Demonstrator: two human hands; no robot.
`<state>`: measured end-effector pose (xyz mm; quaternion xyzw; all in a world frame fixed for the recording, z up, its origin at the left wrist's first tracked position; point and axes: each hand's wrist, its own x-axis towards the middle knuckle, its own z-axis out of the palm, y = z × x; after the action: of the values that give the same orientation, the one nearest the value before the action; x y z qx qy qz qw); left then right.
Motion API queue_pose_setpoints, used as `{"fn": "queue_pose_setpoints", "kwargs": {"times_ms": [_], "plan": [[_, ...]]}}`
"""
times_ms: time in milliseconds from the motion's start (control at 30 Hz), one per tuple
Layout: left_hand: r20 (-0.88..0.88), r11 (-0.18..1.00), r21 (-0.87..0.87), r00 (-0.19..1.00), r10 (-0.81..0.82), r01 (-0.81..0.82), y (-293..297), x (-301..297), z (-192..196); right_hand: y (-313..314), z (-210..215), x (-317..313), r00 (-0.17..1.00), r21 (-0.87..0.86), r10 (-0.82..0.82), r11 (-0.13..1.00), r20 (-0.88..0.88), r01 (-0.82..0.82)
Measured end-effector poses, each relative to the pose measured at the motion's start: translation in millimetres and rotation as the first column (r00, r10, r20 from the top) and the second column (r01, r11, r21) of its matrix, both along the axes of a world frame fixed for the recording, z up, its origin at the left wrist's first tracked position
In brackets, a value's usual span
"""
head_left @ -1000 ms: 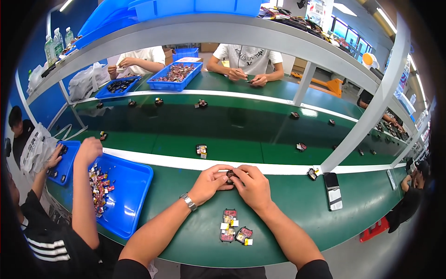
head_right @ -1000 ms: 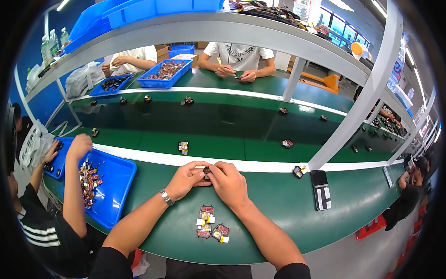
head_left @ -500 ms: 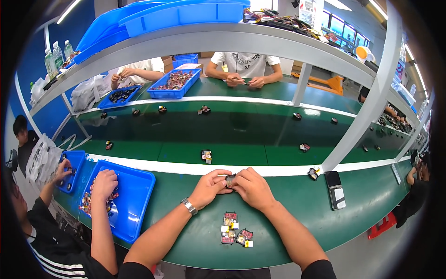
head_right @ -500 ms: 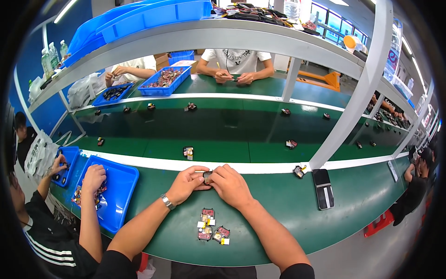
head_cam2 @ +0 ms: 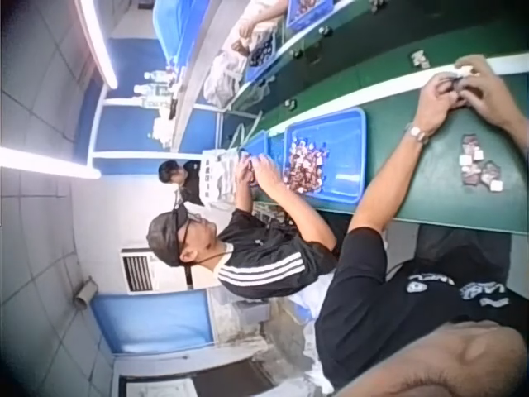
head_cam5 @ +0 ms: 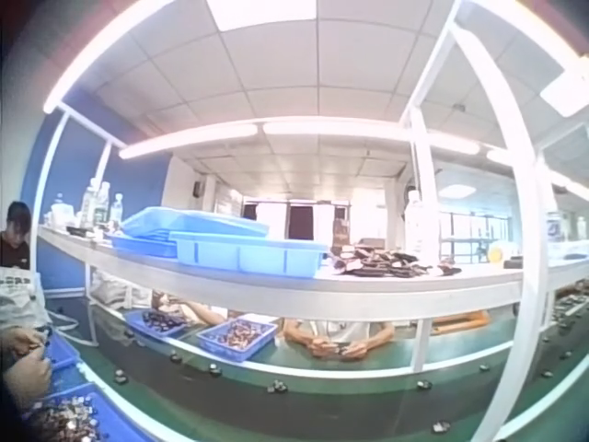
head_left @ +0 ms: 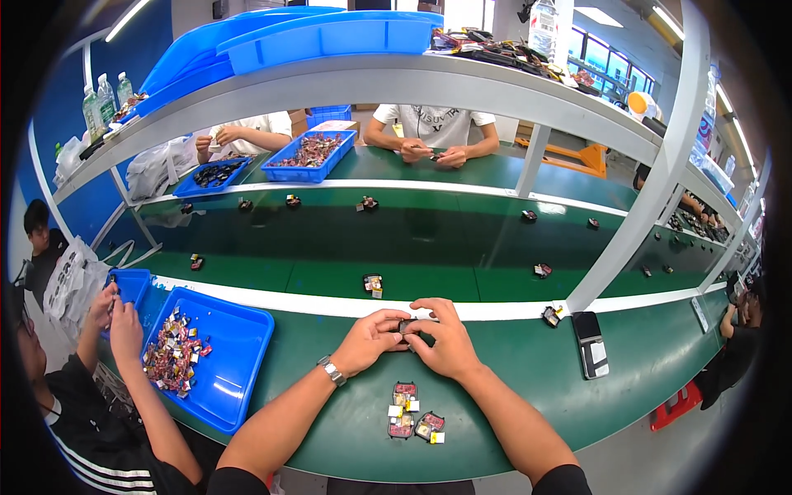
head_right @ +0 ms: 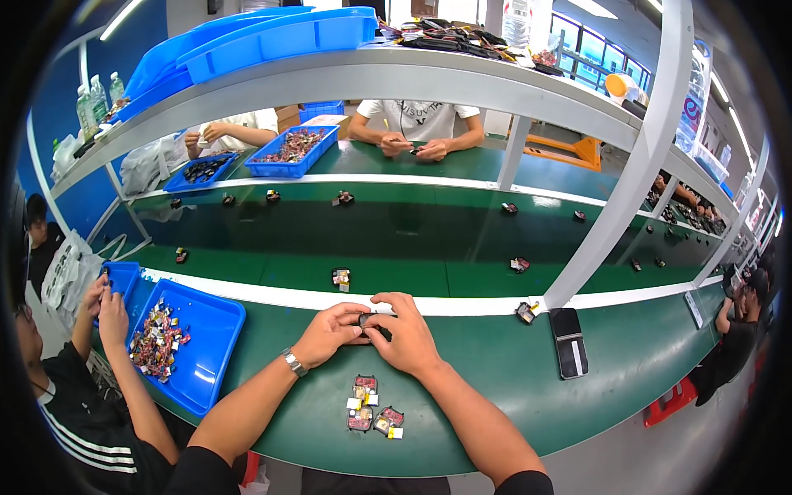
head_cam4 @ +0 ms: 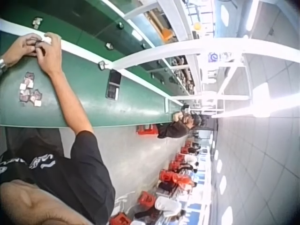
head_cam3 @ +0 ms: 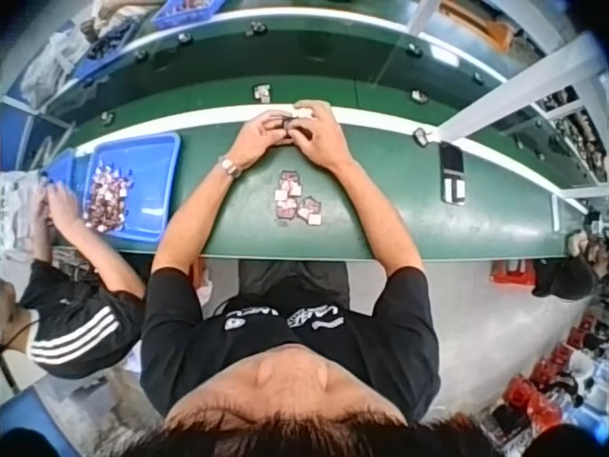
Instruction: Sorting small decorative or manufacturing components on a production line conveyor belt.
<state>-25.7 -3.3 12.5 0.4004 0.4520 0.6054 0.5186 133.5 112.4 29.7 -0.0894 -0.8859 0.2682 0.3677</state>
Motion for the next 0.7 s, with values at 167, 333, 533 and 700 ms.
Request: {"fn": "queue_pose_setpoints", "kwargs": {"times_ms": [167, 333, 533, 700], "plan": [[-0.026, 0.999, -0.044, 1.0, 0.017, -0.018, -2.0, -0.7, 0.9, 2.3, -2.7, 0.0, 0.994, -0.032, 0.107, 0.994, 0.004, -0.106], [0.006, 0.999, -0.028, 0.999, 0.039, -0.039, -1.3, 0.1, 1.1, -3.4, -8.2, -2.0, 1.0, -0.092, 0.024, 0.995, -0.008, -0.025], [0.052, 0.997, 0.018, 0.996, 0.073, -0.074, 7.3, -0.8, -16.8, -5.3, -19.1, 0.0, 1.0, -0.178, -0.023, 0.984, -0.02, 0.019], [-0.03, 0.984, 0.019, 0.984, 0.178, -0.178, -7.9, -8.3, -14.3, -13.2, -29.4, -20.5, 0.98, -0.195, 0.073, 0.975, -0.187, -0.11]]}}
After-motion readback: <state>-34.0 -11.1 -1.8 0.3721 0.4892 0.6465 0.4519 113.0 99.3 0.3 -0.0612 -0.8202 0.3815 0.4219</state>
